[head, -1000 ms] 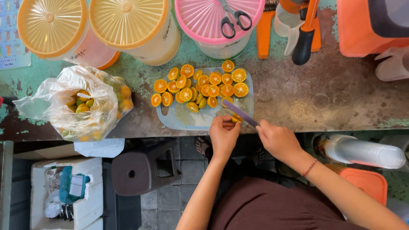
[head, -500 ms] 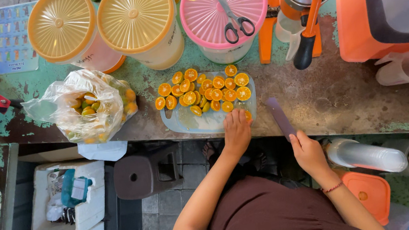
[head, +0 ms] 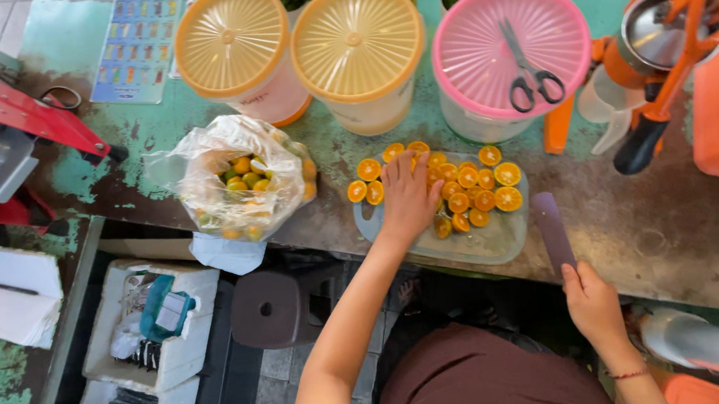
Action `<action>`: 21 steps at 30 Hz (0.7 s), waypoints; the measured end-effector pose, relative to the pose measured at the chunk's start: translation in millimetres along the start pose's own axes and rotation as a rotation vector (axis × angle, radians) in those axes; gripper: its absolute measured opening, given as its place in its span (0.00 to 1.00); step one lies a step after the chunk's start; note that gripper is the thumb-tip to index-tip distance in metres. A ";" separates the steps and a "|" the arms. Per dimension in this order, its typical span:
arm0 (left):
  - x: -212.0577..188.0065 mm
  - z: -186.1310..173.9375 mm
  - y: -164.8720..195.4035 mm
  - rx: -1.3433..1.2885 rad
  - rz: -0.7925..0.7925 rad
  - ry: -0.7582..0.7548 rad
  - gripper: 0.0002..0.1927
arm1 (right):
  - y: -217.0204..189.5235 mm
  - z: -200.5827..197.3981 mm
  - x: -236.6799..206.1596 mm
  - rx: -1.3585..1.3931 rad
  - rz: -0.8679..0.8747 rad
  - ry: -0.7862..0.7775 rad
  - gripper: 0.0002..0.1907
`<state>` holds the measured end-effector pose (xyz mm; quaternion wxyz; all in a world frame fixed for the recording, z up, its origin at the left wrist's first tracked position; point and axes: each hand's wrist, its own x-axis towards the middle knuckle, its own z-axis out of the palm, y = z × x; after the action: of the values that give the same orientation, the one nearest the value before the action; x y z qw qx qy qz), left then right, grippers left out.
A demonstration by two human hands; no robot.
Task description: The person repeatedly takes small oranges from a plastic bag, places them on a cutting board, and slices them in half with a knife. The cut halves are arranged on the board. The person then uses a manual citrus press to squeeze the juice from the halves into a container.
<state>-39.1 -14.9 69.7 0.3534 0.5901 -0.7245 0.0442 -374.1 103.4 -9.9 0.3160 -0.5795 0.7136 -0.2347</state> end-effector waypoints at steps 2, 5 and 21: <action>-1.2 -31.5 -13.8 -0.069 0.020 0.125 0.22 | -5.5 6.1 5.1 0.051 -0.017 0.030 0.18; -15.9 -85.7 -62.2 -0.107 0.030 0.396 0.17 | -12.7 17.7 9.6 0.032 -0.017 0.065 0.18; 10.7 -127.1 -353.1 0.619 -0.463 -0.493 0.11 | -86.1 60.2 -6.2 -0.608 -0.457 -0.024 0.09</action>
<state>331.8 -68.3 45.9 -0.0219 0.8073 -0.5886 0.0368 -271.3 92.5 10.0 0.0774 -0.7937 0.5993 -0.0703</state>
